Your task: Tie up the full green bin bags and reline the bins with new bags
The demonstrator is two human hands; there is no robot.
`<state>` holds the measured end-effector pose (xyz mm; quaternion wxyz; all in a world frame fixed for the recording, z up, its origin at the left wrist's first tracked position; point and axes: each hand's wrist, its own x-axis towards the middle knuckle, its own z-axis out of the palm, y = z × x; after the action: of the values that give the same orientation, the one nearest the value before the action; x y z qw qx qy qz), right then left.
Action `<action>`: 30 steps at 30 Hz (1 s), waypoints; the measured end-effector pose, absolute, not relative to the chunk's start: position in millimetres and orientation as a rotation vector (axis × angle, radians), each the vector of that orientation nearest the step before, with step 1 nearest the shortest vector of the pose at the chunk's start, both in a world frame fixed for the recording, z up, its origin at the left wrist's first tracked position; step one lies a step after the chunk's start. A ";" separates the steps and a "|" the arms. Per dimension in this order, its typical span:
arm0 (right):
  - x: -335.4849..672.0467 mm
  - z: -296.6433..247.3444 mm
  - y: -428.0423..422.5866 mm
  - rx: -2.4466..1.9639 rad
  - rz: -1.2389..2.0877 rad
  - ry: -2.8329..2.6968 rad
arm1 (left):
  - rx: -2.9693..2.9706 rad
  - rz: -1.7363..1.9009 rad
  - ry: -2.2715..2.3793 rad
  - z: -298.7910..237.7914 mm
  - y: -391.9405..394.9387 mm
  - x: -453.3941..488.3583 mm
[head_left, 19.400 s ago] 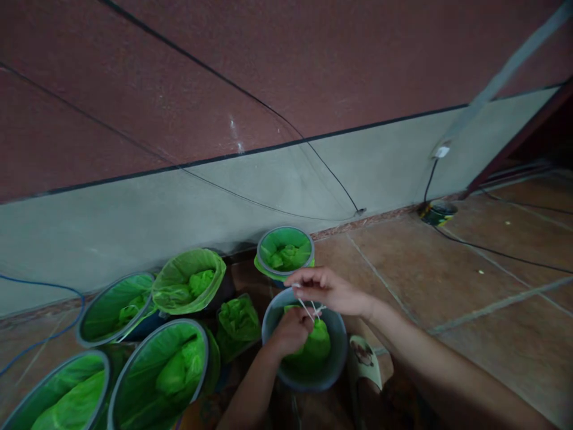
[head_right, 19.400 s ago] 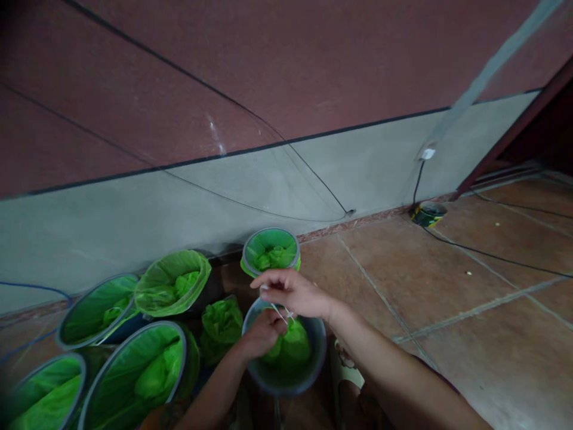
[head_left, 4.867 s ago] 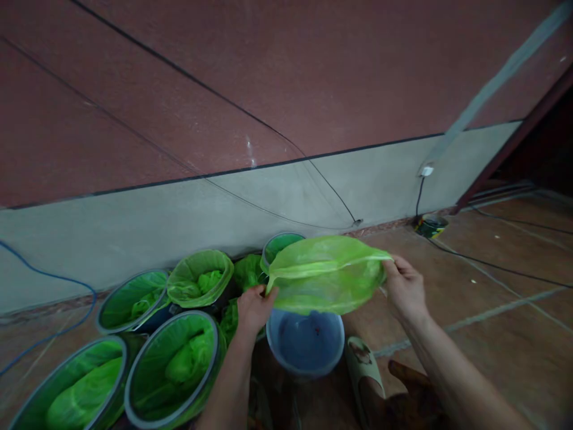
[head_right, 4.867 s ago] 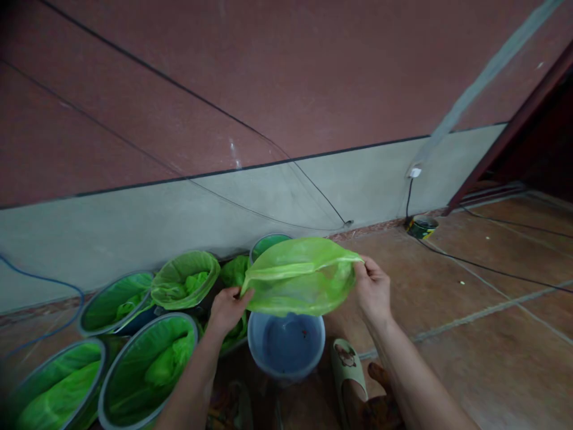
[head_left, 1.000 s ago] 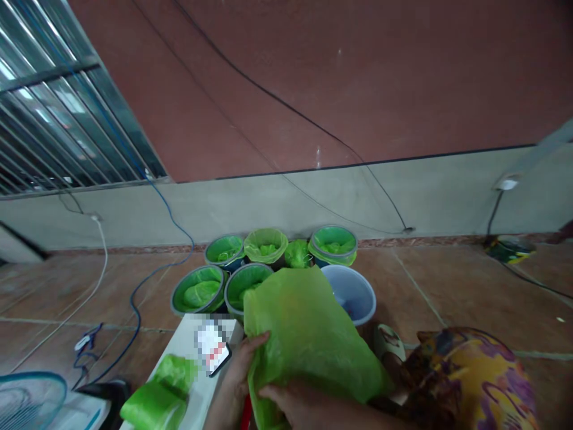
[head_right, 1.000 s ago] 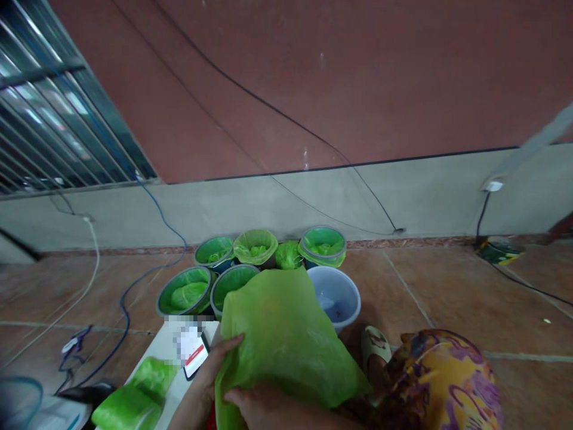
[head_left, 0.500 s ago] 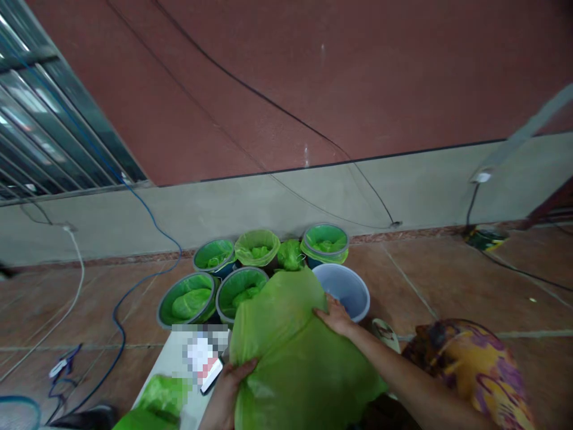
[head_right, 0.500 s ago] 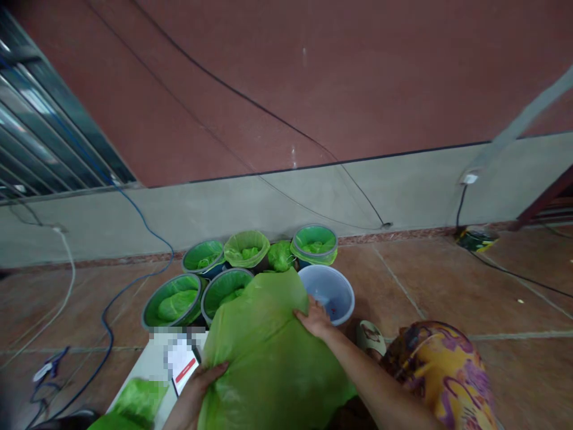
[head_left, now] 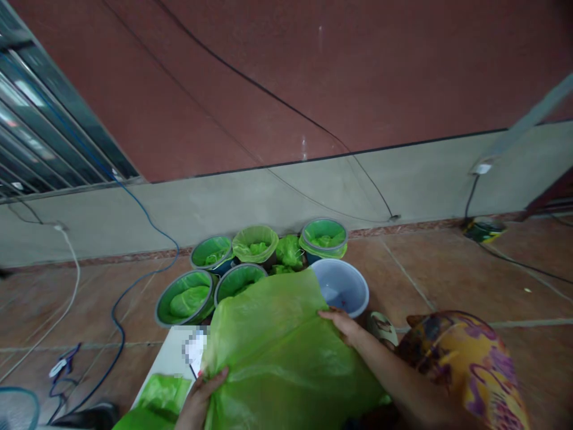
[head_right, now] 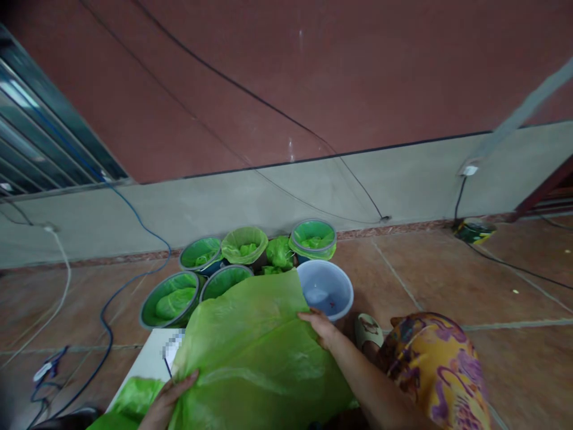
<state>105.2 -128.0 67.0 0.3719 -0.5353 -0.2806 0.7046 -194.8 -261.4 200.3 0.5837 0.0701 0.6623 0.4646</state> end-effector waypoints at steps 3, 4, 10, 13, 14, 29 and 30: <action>139.8 109.5 -117.2 -1.240 1.813 -0.695 | 0.178 1.164 1.452 194.9 -247.7 -199.1; 151.8 125.7 -113.2 -1.201 1.781 -0.722 | 0.211 1.199 1.437 196.0 -241.1 -199.9; 212.1 222.1 -95.1 -1.057 1.488 -0.941 | 0.451 1.415 1.263 230.1 -190.6 -190.9; 233.1 256.9 -93.7 -1.021 1.437 -1.103 | 0.558 1.451 1.230 246.8 -167.2 -182.2; 238.9 265.1 -94.1 -1.021 1.437 -1.152 | 0.592 1.445 1.219 250.1 -160.3 -179.4; 307.0 276.6 -137.4 -1.366 0.738 -1.678 | 0.972 1.460 0.997 261.8 -126.4 -155.0; 310.6 271.4 -143.2 -1.406 0.715 -1.693 | 0.965 1.444 1.015 258.2 -128.8 -153.7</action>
<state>310.6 -143.2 271.4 0.4023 -0.5562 -0.6698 0.2831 -153.7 -128.8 258.2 0.5354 0.4053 0.4261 0.6062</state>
